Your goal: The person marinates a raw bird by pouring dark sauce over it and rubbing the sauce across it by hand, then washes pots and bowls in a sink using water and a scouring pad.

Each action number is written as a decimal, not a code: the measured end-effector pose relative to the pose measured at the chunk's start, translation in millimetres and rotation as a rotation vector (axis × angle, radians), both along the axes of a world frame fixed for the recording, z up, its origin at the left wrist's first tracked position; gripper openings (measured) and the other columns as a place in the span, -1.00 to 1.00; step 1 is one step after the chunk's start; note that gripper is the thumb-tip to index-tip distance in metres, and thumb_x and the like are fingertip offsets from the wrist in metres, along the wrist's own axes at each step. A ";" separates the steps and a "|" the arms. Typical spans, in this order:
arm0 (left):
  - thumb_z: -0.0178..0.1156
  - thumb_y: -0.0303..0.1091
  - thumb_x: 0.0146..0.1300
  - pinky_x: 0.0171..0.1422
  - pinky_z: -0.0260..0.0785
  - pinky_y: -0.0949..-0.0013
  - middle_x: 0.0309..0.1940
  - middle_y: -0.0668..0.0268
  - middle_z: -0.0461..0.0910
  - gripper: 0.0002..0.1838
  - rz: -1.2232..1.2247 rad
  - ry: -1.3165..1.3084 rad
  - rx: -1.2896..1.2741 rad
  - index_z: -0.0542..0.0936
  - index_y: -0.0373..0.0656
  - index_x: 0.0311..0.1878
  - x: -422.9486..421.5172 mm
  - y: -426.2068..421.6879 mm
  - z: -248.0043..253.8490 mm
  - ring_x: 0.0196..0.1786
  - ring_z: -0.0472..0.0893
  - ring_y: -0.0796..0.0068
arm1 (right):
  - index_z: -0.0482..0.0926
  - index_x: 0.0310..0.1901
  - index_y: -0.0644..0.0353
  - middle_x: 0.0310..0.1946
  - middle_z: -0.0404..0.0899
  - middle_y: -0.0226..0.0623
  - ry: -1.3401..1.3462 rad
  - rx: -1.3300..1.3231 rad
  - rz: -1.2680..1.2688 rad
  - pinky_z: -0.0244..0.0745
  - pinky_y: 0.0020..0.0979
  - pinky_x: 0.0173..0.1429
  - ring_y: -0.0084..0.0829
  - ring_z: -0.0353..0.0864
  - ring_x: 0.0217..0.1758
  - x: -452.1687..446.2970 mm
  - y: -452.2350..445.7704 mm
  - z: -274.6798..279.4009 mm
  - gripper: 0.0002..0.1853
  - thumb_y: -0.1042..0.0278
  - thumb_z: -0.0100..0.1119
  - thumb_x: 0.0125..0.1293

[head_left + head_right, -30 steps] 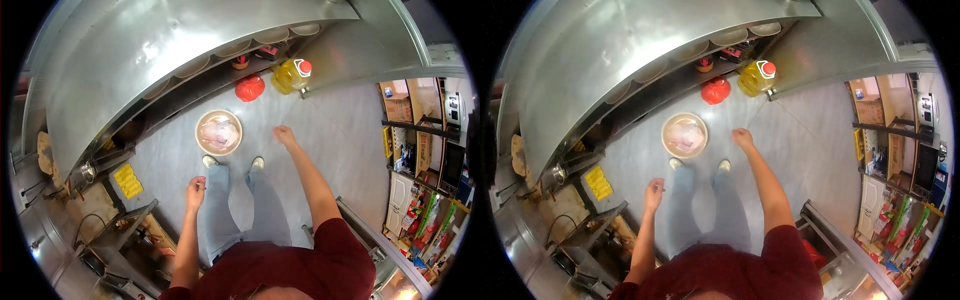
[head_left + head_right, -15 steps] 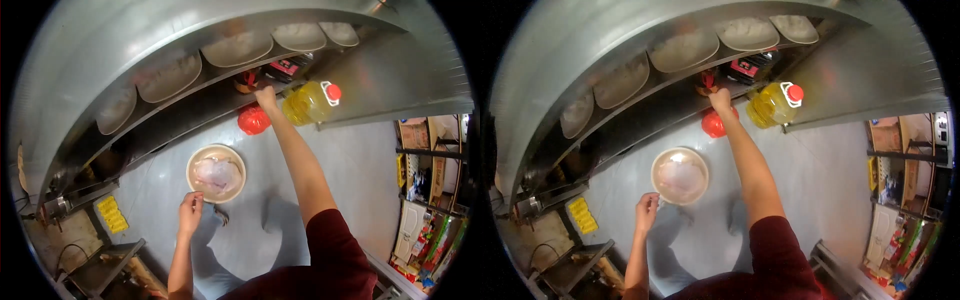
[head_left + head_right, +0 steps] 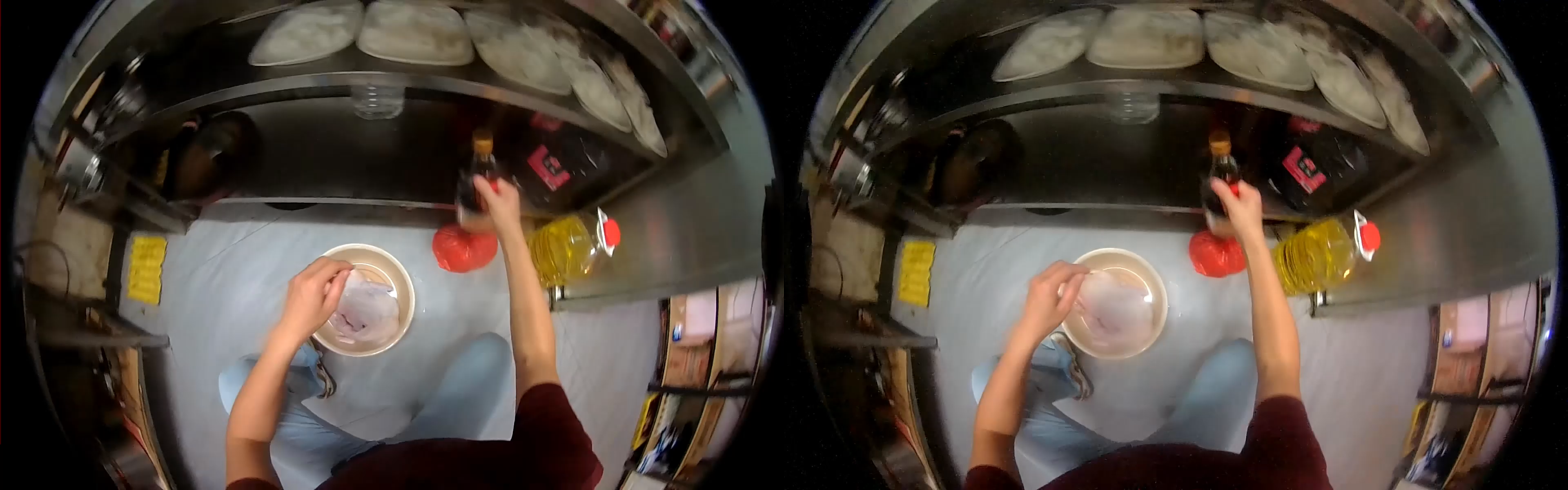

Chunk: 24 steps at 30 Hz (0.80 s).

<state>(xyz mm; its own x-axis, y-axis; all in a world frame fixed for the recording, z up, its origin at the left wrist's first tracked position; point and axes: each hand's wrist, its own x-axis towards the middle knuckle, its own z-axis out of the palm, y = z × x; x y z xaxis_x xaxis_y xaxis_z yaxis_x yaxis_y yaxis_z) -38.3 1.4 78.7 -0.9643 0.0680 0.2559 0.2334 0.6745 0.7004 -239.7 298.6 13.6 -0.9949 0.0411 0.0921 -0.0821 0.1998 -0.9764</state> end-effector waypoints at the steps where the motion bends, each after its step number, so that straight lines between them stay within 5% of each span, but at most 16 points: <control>1: 0.06 -0.44 0.19 -0.26 0.41 0.30 -0.35 0.18 0.54 -0.85 -0.007 0.051 0.018 0.56 -0.20 -0.20 1.1 -1.6 -4.0 -0.32 0.56 0.21 | 0.39 -0.69 0.21 -0.74 0.35 -0.52 0.002 0.004 0.098 0.16 -0.54 -0.58 -0.70 0.26 -0.65 25.5 -2.9 21.1 -0.62 0.17 0.28 0.10; 3: 0.07 -0.43 0.18 -0.23 0.41 0.33 -0.29 0.17 0.52 -0.79 -0.001 0.058 0.084 0.52 -0.19 -0.11 3.3 3.0 -5.2 -0.29 0.55 0.23 | 0.39 -0.67 0.13 -0.74 0.34 -0.56 -0.241 -0.013 0.287 0.08 -0.58 -0.67 -0.74 0.22 -0.71 62.2 -11.2 35.4 -0.66 0.20 0.25 0.13; 8: 0.10 -0.37 0.14 -0.15 0.42 0.29 -0.20 0.21 0.50 -0.63 -0.027 0.000 -0.029 0.42 -0.06 0.07 21.2 11.7 15.0 -0.22 0.54 0.21 | 0.48 -0.58 0.10 -0.69 0.41 -0.57 -0.641 -0.195 0.723 0.24 -0.64 -0.57 -0.73 0.32 -0.67 160.3 -38.4 5.6 -0.70 0.11 0.19 0.18; 13: 0.13 -0.33 0.13 -0.15 0.40 0.29 -0.26 0.24 0.49 -0.64 -0.241 -0.109 -0.107 0.45 -0.04 0.04 29.3 5.3 3.5 -0.20 0.52 0.24 | 0.49 -0.51 0.11 -0.65 0.40 -0.58 -0.763 -0.402 0.702 0.11 -0.69 -0.58 -0.76 0.27 -0.65 219.8 -58.1 -29.0 -0.73 0.14 0.11 0.24; 21: 0.14 -0.22 0.14 -0.20 0.37 0.27 -0.37 0.25 0.42 -0.69 -0.150 0.060 -0.146 0.47 -0.14 -0.08 40.8 12.8 -40.4 -0.30 0.50 0.28 | 0.58 -0.34 0.30 -0.61 0.44 -0.55 -0.498 0.233 0.652 0.25 -0.58 -0.45 -0.68 0.33 -0.54 215.8 -54.3 -18.3 -0.77 0.28 0.27 0.11; 22: 0.17 -0.15 0.11 -0.30 0.43 0.26 -0.38 0.09 0.45 -0.67 -0.062 0.015 -0.176 0.47 -0.23 -0.22 42.8 17.9 -33.4 -0.33 0.52 0.10 | 0.59 -0.32 0.31 -0.60 0.45 -0.54 -0.491 0.266 0.634 0.27 -0.57 -0.40 -0.69 0.33 -0.50 215.9 -52.5 -17.2 -0.77 0.30 0.28 0.10; 24: 0.12 -0.10 0.14 -0.33 0.41 0.25 -0.39 0.18 0.43 -0.68 -0.017 0.112 -0.171 0.47 -0.17 -0.22 38.9 30.5 -39.1 -0.36 0.50 0.21 | 0.55 -0.46 0.32 -0.62 0.43 -0.52 -0.444 0.293 0.618 0.26 -0.57 -0.42 -0.68 0.31 -0.50 214.1 -52.4 -6.5 -0.74 0.26 0.29 0.09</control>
